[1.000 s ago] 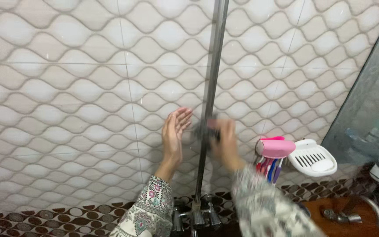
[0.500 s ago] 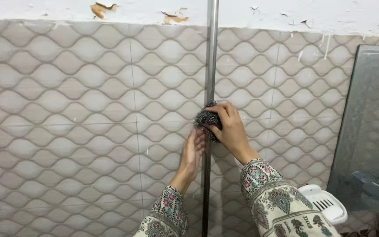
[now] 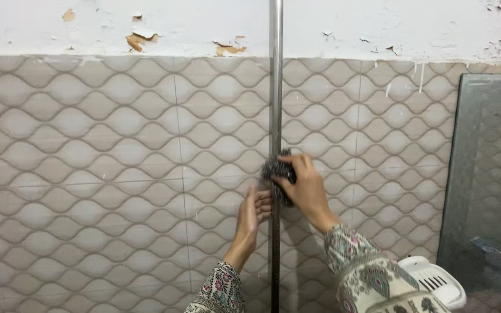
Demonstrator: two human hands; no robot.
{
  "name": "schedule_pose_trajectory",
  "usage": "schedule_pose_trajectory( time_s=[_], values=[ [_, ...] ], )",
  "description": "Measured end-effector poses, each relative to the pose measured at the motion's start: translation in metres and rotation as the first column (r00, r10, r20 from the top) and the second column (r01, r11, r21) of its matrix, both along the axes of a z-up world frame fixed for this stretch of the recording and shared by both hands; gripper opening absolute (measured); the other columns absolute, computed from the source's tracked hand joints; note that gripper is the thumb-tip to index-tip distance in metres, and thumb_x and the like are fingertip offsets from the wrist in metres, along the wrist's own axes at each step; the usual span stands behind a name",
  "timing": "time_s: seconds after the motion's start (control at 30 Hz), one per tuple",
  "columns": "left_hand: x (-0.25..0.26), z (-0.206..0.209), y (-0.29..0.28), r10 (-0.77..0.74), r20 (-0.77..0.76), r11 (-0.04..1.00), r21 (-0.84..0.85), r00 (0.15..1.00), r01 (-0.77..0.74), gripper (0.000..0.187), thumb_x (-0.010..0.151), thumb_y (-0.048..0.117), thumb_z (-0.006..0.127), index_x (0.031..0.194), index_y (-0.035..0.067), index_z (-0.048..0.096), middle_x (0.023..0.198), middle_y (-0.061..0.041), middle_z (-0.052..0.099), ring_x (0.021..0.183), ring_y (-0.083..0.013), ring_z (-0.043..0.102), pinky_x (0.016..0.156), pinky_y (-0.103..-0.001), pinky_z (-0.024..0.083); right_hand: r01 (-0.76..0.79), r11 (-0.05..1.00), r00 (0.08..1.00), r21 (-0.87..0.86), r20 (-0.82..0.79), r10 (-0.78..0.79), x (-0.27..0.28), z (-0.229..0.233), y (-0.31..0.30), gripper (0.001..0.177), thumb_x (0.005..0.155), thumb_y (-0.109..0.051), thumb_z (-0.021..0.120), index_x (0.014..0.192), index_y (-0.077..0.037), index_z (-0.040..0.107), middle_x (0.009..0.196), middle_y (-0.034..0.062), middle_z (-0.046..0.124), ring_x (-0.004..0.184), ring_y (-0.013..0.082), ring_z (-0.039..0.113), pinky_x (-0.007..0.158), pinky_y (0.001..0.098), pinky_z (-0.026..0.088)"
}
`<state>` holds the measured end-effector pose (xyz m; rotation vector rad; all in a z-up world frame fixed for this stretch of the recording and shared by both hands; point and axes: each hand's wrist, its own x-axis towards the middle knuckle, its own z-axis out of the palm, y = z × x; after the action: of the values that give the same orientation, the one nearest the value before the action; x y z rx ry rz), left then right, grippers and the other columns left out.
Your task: The person scrubs a vertical metal pipe and the surrounding tiled wall in a bathroom using a steel wool pad. They repeatedly dip the pad into a bucket of water to keep it wet while scrubbing the fixtures and wall surface.
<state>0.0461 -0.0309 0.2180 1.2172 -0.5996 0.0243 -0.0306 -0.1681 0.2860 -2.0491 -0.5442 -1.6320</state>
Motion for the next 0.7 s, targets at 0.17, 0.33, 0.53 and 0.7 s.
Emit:
schedule_pose_trajectory(
  time_s=[0.17,0.33,0.53,0.7],
  values=[
    [0.01,0.03,0.002,0.036,0.091,0.997,-0.067,0.995,-0.03,0.05,0.101,0.04,0.044,0.131,0.005,0.062,0.117,-0.002,0.07,0.104,-0.0148,0.066,0.091,-0.031,0.055,0.008,1.0,0.996,0.007,0.09,-0.009,0.004,0.032,0.005,0.044,0.081,-0.017,0.084,0.119,-0.007,0.065,0.112,0.0156,0.062,0.096,0.0357,0.07,0.079,0.0417,0.057],
    [0.034,0.083,-0.013,-0.13,0.118,0.928,-0.335,0.984,0.162,0.034,0.105,0.03,0.048,0.117,0.002,0.064,0.105,-0.007,0.069,0.09,-0.0158,0.062,0.079,-0.033,0.051,0.005,1.0,0.996,0.004,0.095,-0.005,0.003,0.043,0.007,0.045,0.083,-0.018,0.083,0.121,-0.006,0.064,0.115,0.0166,0.062,0.098,0.0367,0.068,0.081,0.0424,0.056],
    [0.053,0.144,-0.032,-0.162,0.146,0.881,-0.425,0.976,0.21,0.038,0.105,0.035,0.047,0.12,0.004,0.063,0.106,-0.006,0.069,0.09,-0.015,0.063,0.078,-0.031,0.051,0.009,0.996,0.981,0.089,0.192,-0.026,0.028,0.089,0.003,0.043,0.083,-0.018,0.084,0.119,-0.007,0.065,0.114,0.0164,0.065,0.101,0.0365,0.068,0.085,0.0429,0.055],
    [0.056,0.176,-0.036,-0.126,0.206,0.918,-0.347,0.97,0.193,0.05,0.105,0.044,0.04,0.127,0.005,0.062,0.112,-0.004,0.07,0.094,-0.0129,0.064,0.08,-0.028,0.051,-0.044,0.985,0.962,0.164,0.274,-0.002,0.045,0.134,0.005,0.042,0.083,-0.018,0.083,0.119,-0.006,0.064,0.115,0.017,0.066,0.104,0.0357,0.067,0.088,0.0428,0.054]
  ],
)
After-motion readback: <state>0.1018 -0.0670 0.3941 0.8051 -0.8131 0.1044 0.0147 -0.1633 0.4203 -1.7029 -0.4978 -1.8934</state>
